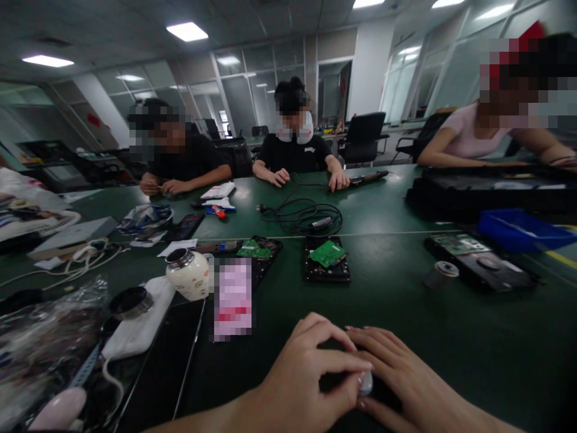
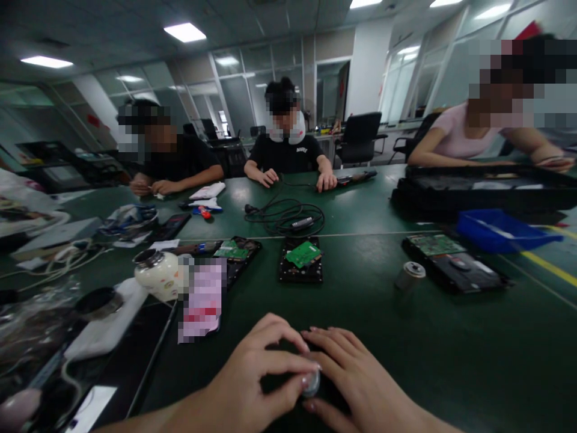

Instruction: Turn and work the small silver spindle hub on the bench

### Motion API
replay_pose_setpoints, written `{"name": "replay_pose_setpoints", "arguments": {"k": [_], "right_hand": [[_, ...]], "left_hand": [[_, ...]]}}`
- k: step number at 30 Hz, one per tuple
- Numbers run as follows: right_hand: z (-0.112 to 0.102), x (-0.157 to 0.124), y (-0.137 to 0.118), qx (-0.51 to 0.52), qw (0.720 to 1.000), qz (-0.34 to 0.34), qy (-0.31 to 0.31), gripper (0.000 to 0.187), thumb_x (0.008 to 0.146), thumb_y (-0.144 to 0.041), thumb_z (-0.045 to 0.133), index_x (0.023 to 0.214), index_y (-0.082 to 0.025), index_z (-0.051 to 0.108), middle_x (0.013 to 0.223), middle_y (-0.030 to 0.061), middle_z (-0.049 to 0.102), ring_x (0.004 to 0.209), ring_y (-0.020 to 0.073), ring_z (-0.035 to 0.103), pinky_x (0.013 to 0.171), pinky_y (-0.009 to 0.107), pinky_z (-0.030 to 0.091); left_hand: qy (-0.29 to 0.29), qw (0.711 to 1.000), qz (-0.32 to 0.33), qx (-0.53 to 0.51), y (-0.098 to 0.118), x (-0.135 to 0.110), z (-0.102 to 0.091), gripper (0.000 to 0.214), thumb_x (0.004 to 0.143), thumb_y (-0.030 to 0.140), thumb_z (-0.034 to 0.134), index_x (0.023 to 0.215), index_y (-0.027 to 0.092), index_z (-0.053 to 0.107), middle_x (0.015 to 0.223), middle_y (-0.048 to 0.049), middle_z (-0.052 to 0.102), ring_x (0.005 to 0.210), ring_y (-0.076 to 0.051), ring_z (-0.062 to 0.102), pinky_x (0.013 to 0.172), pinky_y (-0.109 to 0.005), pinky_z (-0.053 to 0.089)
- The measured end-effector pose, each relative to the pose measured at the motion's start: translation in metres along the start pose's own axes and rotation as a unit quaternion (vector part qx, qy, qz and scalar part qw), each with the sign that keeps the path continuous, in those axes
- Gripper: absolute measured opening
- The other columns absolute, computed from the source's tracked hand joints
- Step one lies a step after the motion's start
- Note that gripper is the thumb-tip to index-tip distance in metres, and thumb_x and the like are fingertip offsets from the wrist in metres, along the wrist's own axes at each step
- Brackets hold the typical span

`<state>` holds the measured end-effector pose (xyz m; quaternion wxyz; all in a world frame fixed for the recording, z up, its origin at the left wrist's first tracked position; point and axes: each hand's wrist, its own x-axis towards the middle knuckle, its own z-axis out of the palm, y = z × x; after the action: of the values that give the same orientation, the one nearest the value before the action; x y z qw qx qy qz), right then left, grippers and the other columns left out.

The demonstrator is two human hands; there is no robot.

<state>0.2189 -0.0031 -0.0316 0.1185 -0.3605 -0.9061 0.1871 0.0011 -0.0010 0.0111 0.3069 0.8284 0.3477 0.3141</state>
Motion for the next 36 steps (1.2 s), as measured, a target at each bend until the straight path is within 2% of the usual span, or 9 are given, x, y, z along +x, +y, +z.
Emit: {"name": "replay_pose_setpoints", "arguments": {"k": [2,6,16,19,22,26,29,32,36], "right_hand": [[0.001,0.0,0.0,0.0,1.0,0.002,0.001,0.049,0.095,-0.047,0.05,0.139,-0.027,0.046,0.143,0.0079,0.05,0.131,0.0304,0.046,0.106,0.055,0.041],[0.004,-0.001,0.002,0.01,1.0,0.006,0.008,0.051,0.093,-0.047,0.052,0.14,-0.03,0.044,0.146,0.007,0.047,0.133,0.031,0.045,0.107,0.057,0.039],[0.003,-0.001,0.001,0.032,0.999,0.021,-0.005,0.041,0.093,-0.049,0.052,0.131,-0.033,0.054,0.147,0.0035,0.046,0.134,0.0301,0.042,0.11,0.057,0.034],[0.003,-0.001,0.001,0.033,0.999,0.024,-0.009,0.047,0.093,-0.049,0.052,0.137,-0.033,0.048,0.147,0.0051,0.046,0.134,0.0307,0.042,0.11,0.057,0.035],[0.001,-0.001,0.001,0.038,0.999,0.032,-0.008,0.05,0.093,-0.048,0.053,0.139,-0.031,0.047,0.147,0.0066,0.045,0.134,0.0313,0.041,0.11,0.056,0.034],[-0.003,-0.002,-0.002,0.048,0.998,0.043,-0.012,0.047,0.093,-0.049,0.053,0.137,-0.031,0.05,0.148,0.0064,0.045,0.134,0.032,0.042,0.111,0.058,0.031],[-0.004,-0.002,-0.003,0.049,0.998,0.037,-0.011,0.047,0.093,-0.048,0.053,0.137,-0.032,0.05,0.147,0.0062,0.045,0.134,0.032,0.042,0.111,0.058,0.031],[-0.005,-0.001,-0.004,0.049,0.998,0.03,0.0,0.049,0.092,-0.046,0.056,0.138,-0.031,0.049,0.146,0.007,0.046,0.133,0.0316,0.043,0.11,0.056,0.033],[-0.005,-0.001,-0.004,0.048,0.998,0.023,0.013,0.048,0.092,-0.046,0.056,0.137,-0.029,0.05,0.145,0.0078,0.048,0.132,0.0309,0.044,0.11,0.054,0.035]], "left_hand": [[0.015,1.0,-0.002,0.005,-0.001,0.0,-0.001,0.026,0.078,0.015,0.073,0.102,0.027,0.075,0.106,-0.0047,0.069,0.101,-0.023,0.057,0.087,-0.036,0.046],[0.03,1.0,0.002,0.0,-0.005,0.001,0.001,0.025,0.076,0.02,0.079,0.1,0.025,0.075,0.089,-0.0014,0.075,0.095,-0.022,0.059,0.082,-0.034,0.046],[0.108,0.989,0.1,-0.023,0.002,-0.002,0.007,0.016,0.08,0.003,0.071,0.082,0.018,0.066,0.079,-0.0001,0.073,0.077,-0.015,0.065,0.076,-0.026,0.048],[0.149,0.983,0.079,-0.077,-0.005,-0.002,0.005,0.02,0.08,0.003,0.071,0.081,0.02,0.059,0.082,0.0023,0.073,0.079,-0.014,0.067,0.078,-0.027,0.05],[0.203,0.977,0.019,-0.058,-0.025,-0.002,0.004,0.022,0.081,0.005,0.07,0.077,0.02,0.055,0.082,0.0018,0.071,0.08,-0.016,0.068,0.077,-0.028,0.052],[0.139,0.986,-0.089,0.028,-0.054,-0.003,0.004,0.012,0.082,0.01,0.07,0.081,0.019,0.062,0.085,0.0001,0.067,0.084,-0.018,0.067,0.078,-0.031,0.053],[0.084,0.988,-0.113,0.07,-0.061,-0.003,0.003,0.019,0.078,0.011,0.075,0.093,0.021,0.069,0.1,-0.0009,0.068,0.102,-0.021,0.064,0.091,-0.036,0.05],[0.083,0.987,-0.11,0.077,-0.055,0.0,-0.001,0.022,0.075,0.01,0.078,0.092,0.022,0.07,0.102,-0.0009,0.07,0.106,-0.023,0.063,0.093,-0.039,0.048],[0.115,0.988,-0.088,-0.05,-0.033,0.003,-0.005,0.016,0.081,0.013,0.074,0.09,0.019,0.062,0.088,-0.0001,0.073,0.086,-0.018,0.07,0.082,-0.032,0.055]]}}
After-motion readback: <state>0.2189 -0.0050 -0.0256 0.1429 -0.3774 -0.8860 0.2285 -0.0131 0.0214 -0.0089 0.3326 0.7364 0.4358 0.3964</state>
